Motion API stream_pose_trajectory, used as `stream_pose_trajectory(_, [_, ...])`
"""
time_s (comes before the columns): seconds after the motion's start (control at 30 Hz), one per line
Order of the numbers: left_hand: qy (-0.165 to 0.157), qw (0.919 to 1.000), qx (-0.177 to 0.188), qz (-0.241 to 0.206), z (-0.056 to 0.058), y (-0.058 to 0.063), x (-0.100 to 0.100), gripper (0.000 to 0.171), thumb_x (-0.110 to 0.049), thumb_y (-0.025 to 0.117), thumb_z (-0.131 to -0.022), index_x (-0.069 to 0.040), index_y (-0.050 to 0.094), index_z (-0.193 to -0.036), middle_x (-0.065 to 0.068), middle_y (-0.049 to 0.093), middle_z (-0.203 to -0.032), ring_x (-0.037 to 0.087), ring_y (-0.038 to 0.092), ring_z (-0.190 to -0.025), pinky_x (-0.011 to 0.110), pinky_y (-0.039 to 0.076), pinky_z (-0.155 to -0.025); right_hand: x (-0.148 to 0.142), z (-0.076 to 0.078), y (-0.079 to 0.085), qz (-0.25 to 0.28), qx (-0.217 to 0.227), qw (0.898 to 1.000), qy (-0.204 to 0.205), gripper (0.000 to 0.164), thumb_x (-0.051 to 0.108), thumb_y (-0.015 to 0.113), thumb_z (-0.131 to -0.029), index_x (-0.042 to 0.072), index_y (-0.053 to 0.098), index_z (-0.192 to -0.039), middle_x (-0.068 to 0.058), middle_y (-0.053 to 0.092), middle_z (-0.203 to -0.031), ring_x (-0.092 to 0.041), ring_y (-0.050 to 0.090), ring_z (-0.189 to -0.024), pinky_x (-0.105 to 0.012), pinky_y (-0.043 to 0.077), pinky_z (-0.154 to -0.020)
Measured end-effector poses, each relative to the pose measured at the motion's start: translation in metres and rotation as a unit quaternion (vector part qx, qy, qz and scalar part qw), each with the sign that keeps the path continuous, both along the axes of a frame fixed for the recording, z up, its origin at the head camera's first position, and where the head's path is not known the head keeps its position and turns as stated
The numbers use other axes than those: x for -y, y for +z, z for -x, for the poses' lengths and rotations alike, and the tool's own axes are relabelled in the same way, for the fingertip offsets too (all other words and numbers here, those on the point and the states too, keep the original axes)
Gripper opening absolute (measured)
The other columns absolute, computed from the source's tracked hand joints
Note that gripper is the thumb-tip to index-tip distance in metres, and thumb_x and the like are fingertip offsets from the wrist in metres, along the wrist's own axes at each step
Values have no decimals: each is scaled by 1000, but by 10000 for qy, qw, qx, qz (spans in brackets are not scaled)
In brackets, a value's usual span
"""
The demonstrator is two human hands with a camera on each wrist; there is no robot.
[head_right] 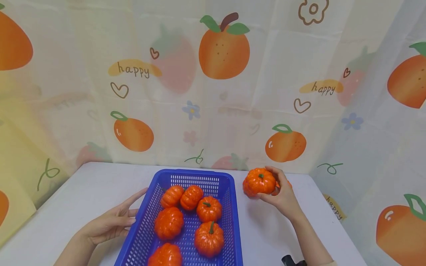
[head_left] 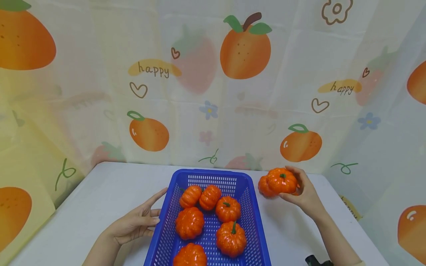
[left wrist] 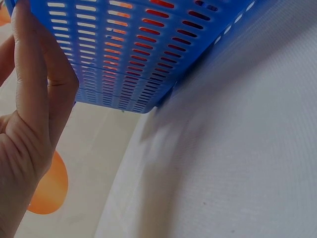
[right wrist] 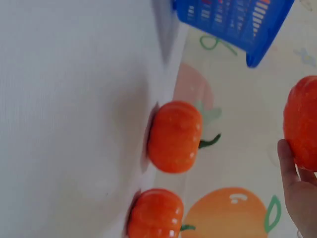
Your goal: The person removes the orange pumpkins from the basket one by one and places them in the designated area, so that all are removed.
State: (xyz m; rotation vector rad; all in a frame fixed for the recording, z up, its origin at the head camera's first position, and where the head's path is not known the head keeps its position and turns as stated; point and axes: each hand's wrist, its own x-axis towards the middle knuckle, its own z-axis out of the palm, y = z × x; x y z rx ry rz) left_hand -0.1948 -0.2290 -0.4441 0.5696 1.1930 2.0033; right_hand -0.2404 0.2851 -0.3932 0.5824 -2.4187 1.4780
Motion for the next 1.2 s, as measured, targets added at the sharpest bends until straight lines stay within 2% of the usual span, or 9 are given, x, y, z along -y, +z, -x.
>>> stream_pose_trajectory(0.17, [26,10000,3,37,0,0,1,82,2,33,-102,-35,-15,-156,14,57,-139,22,69,-113,36,60,-90,-16,5,0,-47,161,9980,-615,76,6,75,-83,5,34,-148,24,43,-131,10,43,-117,0,45,-89])
stream_pose_trajectory(0.4, [86,9999,24,124,-1,0,1,82,1,35,-102,-35,-14,-156,14,57,-140,22,69,-113,36,60,-89,-37,15,0,-68,574,9871,-1496,77,18,73,-89,12,30,-152,-2,39,-145,8,37,-117,3,39,-88])
stream_pose_trajectory(0.6, [72,9999,-5,127,-2,0,1,82,1,35,-102,-35,-15,-156,14,57,-140,23,69,-113,36,60,-90,-59,26,-9,253,838,9739,-2093,74,24,70,-91,19,30,-153,20,39,-137,6,36,-116,3,41,-85])
stream_pose_trajectory(0.7, [29,10000,-15,67,-1,0,1,82,2,34,-102,-35,-15,-156,14,56,-140,23,69,-114,37,60,-91,-67,29,-13,425,973,9652,-2390,75,27,70,-92,19,30,-154,9,40,-144,4,37,-115,5,40,-82])
stream_pose_trajectory(0.8, [-9,10000,-23,20,-1,0,1,82,2,34,-102,-35,-15,-156,15,56,-141,24,68,-115,37,60,-92,-77,31,-19,587,1358,9504,-2735,78,31,71,-91,21,28,-155,-5,33,-156,-1,37,-120,4,40,-84])
stream_pose_trajectory(0.9, [-14,10000,-33,41,-1,1,1,82,2,33,-102,-35,-15,-156,15,55,-142,24,68,-115,37,60,-92,-87,35,-25,861,1843,9317,-3010,81,34,73,-89,27,27,-155,-6,27,-161,-12,35,-130,-7,42,-102])
stream_pose_trajectory(1.0, [7,9999,-78,101,-1,2,0,81,2,33,-102,-35,-15,-156,16,54,-142,23,68,-115,36,60,-91,-93,37,-28,1196,2116,9148,-3226,84,33,74,-88,28,25,-156,-6,22,-164,-23,27,-142,-32,36,-121])
stream_pose_trajectory(1.1, [29,9998,-100,149,-1,1,0,82,3,34,-102,-35,-14,-157,15,54,-142,23,68,-114,34,60,-89,-95,36,-29,1373,2103,9074,-3370,88,31,74,-88,25,21,-157,-6,16,-167,-28,19,-149,-48,25,-126])
stream_pose_trajectory(1.2, [-4,9999,-69,95,-1,1,0,82,4,33,-102,-36,-14,-156,16,54,-143,23,68,-115,35,60,-90,-96,37,-34,1380,1986,9053,-3491,88,28,74,-88,22,20,-158,-6,15,-168,-27,17,-152,-48,22,-128])
